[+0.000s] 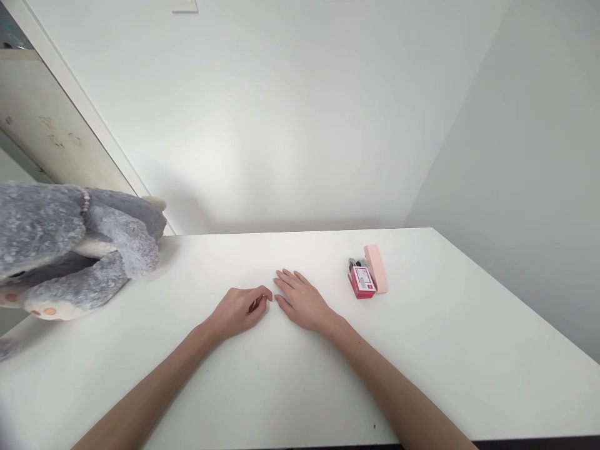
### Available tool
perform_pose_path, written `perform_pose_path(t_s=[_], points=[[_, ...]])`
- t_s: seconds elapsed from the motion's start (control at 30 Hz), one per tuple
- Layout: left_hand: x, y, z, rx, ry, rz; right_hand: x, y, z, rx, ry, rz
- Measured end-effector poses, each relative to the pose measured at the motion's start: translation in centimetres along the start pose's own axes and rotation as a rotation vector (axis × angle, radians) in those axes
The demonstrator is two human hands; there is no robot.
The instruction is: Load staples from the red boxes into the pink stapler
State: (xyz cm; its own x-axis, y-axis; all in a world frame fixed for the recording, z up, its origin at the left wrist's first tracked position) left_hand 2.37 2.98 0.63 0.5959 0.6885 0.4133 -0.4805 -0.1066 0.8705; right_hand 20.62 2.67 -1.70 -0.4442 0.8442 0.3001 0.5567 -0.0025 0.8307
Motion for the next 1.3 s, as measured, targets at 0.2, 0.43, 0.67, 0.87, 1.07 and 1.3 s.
perform_pose_path(t_s=[0.2, 0.43, 0.67, 0.87, 1.07, 1.3], points=[[0.1, 0.2, -0.1, -0.006, 0.045, -0.005, 0.0, 0.1, -0.1, 0.009, -0.001, -0.002], [0.1, 0.7, -0.1, -0.021, 0.072, -0.007, -0.1, 0.3, -0.1, 0.025, -0.001, 0.008], [0.0, 0.9, -0.2, -0.021, 0.099, -0.013, -0.3, 0.4, -0.3, 0.033, 0.005, 0.007], [-0.1, 1.0, -0.2, -0.016, 0.113, -0.012, -0.4, 0.5, -0.3, 0.03, 0.016, 0.011], [-0.1, 1.2, -0.1, -0.018, 0.117, -0.012, -0.3, 0.3, -0.1, 0.033, 0.028, 0.009], [0.0, 1.3, -0.1, -0.016, 0.122, -0.012, -0.3, 0.2, -0.1, 0.046, 0.022, 0.001]])
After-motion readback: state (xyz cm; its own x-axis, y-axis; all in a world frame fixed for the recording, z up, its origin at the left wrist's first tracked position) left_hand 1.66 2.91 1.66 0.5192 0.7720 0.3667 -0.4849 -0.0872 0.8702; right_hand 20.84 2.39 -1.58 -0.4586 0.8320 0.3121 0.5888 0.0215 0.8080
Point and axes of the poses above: each hand's wrist, its own x-axis towards the middle knuckle, its own y-axis out of the back of the hand, z = x × y, the point moved 4 cm from there along x, towards the middle knuckle, and after that the axes turned 5 degrees about z, right-handed, at the moved point
